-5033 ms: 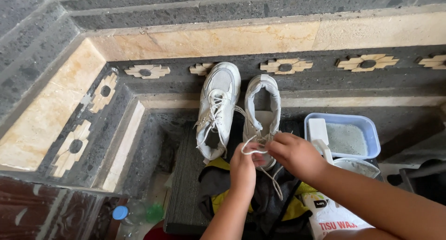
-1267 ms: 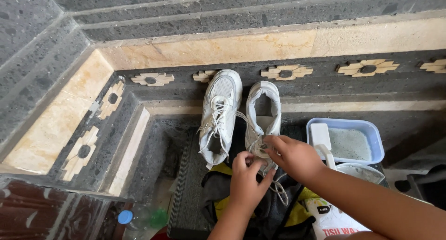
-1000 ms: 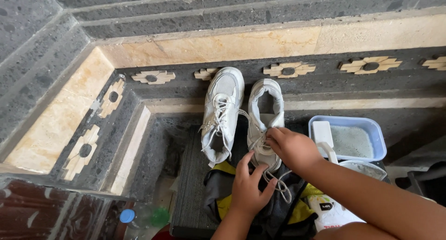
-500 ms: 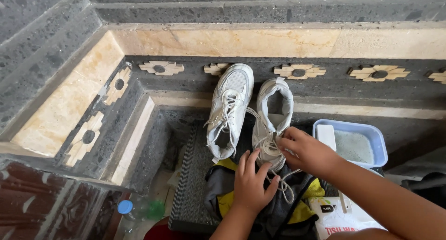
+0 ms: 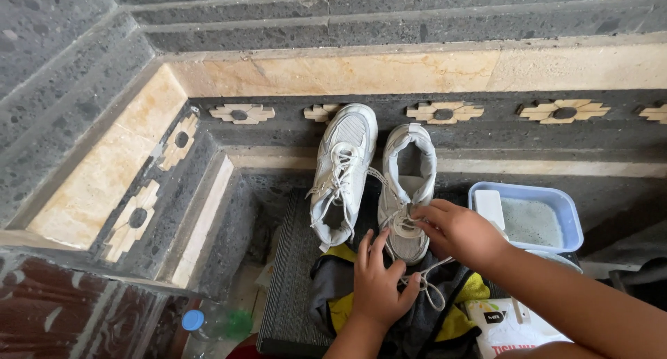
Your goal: Removing shoelaces from a pair of white sneakers by pulling them through the eyelets.
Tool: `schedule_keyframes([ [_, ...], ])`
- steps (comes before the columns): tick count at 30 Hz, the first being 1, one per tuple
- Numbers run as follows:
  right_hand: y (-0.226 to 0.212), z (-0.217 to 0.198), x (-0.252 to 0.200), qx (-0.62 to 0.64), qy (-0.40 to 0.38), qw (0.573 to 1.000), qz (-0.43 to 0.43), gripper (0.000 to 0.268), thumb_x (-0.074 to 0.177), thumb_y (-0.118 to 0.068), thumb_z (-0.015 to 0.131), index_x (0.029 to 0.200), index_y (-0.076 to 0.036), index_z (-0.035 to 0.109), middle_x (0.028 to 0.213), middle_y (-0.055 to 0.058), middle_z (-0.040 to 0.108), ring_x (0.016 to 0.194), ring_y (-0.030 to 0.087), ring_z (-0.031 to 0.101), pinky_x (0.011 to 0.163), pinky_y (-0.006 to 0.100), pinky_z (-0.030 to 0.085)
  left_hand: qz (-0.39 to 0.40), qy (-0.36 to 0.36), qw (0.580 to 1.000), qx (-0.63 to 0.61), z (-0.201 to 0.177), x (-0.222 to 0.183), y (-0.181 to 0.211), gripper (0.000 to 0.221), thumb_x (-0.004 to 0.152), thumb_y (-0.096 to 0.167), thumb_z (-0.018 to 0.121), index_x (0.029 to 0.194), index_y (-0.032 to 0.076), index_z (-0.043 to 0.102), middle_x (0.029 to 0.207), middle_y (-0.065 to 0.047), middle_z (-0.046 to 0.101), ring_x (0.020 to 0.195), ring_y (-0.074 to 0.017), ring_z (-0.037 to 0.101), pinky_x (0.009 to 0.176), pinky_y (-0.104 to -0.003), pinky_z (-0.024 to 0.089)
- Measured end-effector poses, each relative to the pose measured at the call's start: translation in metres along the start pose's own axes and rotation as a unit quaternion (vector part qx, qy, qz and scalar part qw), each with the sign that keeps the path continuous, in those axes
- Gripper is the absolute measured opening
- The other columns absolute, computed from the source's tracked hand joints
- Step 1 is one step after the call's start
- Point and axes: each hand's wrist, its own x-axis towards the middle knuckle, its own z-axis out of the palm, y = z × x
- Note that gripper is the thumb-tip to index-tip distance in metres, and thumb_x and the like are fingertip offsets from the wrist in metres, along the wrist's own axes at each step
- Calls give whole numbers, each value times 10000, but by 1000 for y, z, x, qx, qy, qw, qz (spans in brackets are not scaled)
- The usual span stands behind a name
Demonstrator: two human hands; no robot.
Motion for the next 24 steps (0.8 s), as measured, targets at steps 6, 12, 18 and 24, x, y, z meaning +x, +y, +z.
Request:
schedule_keyframes([
  [6,3,-3,4,18,-40,994,-98,226,992,-244,574,1156,-175,714,1111,18,690,785,264,731,625,409,556,-10,104,994,-36,5,3,-4,470,1003,455,476,742,114,665,1375,-169,645,1241,-490,522,922,-611,451],
  [12,14,0,-3,-42,-146,982,-110,331,959,-308,654,1290,-316,634,992,-24,711,732,237,723,580,449,539,-147,123,981,-15,15,39,-5,237,972,286,656,844,99,725,655,-26,592,642,-255,567,570,-435,443],
  [18,5,-19,-9,-57,-234,967,-81,487,941,-408,683,1404,-390,534,1073,-54,669,834,209,724,604,465,523,-367,-105,924,-7,0,84,23,294,934,501,670,878,228,762,778,53,736,737,-219,692,599,-425,499],
  [24,23,-9,-23,-22,-185,979,-86,410,955,-232,562,1363,-273,565,986,20,630,728,313,673,571,478,491,-294,-78,952,-39,14,70,23,283,984,341,640,759,173,605,623,11,576,592,-216,554,526,-407,393],
])
